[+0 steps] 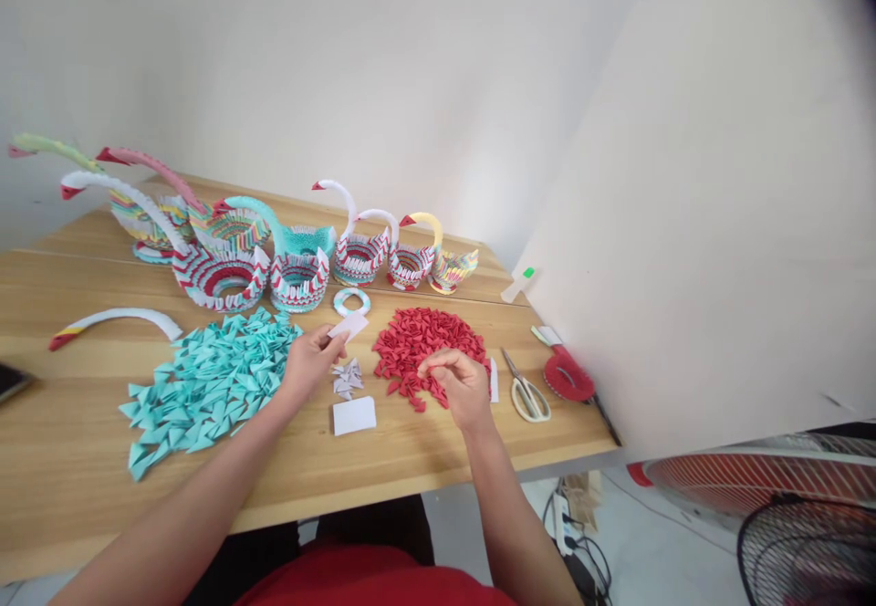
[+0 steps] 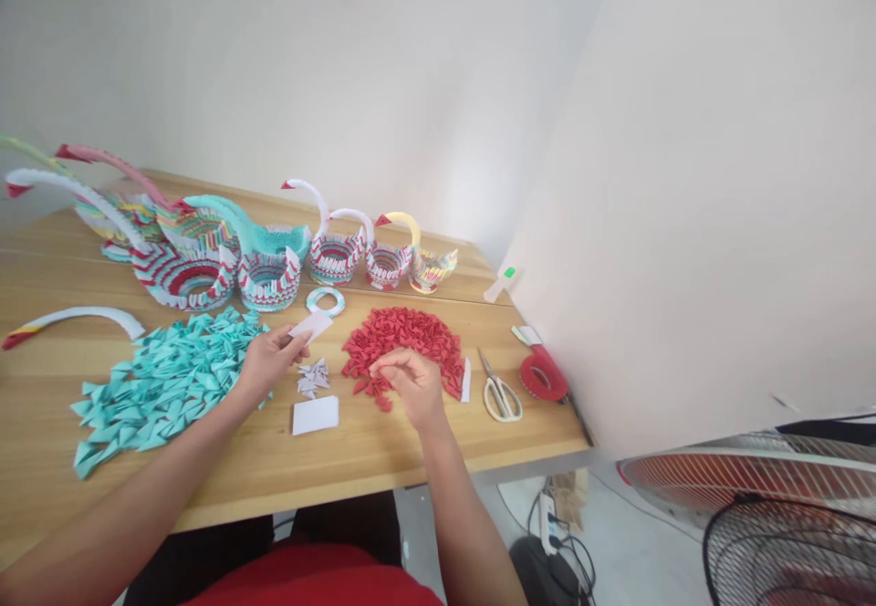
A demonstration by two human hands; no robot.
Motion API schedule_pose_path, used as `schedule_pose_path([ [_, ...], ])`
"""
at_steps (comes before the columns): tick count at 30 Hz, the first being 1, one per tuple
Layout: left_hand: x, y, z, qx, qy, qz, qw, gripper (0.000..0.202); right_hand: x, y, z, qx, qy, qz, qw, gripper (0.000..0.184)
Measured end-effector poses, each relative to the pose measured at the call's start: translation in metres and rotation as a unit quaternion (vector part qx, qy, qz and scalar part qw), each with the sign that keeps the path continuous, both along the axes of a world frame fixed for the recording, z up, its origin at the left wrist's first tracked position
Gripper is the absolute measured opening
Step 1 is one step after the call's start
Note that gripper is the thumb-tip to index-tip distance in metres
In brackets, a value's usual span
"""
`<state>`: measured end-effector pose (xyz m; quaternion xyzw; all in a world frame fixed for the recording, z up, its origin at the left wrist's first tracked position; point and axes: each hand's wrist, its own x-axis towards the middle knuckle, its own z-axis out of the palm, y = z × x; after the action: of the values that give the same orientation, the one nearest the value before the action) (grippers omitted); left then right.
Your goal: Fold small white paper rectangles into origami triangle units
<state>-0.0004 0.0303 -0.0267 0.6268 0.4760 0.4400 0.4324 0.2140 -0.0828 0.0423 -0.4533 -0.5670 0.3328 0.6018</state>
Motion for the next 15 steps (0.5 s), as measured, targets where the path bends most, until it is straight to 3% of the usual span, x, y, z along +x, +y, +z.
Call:
schedule_pose_path([
  [4, 0.0, 0.001, 0.0, 0.002, -0.007, 0.001, 1.0, 0.034, -0.005, -0.002, -0.002, -0.012, -0.048, -0.012, 0.999, 0.011],
  [10, -0.001, 0.001, 0.0, 0.01, -0.02, 0.005, 1.0, 0.034, -0.007, -0.007, -0.032, -0.094, -0.108, 0.0, 0.99, 0.013],
  [15, 0.0, 0.001, 0.0, 0.01, -0.019, 0.002, 1.0, 0.034, 0.002, -0.009, -0.045, -0.071, -0.138, -0.083, 0.984, 0.018],
])
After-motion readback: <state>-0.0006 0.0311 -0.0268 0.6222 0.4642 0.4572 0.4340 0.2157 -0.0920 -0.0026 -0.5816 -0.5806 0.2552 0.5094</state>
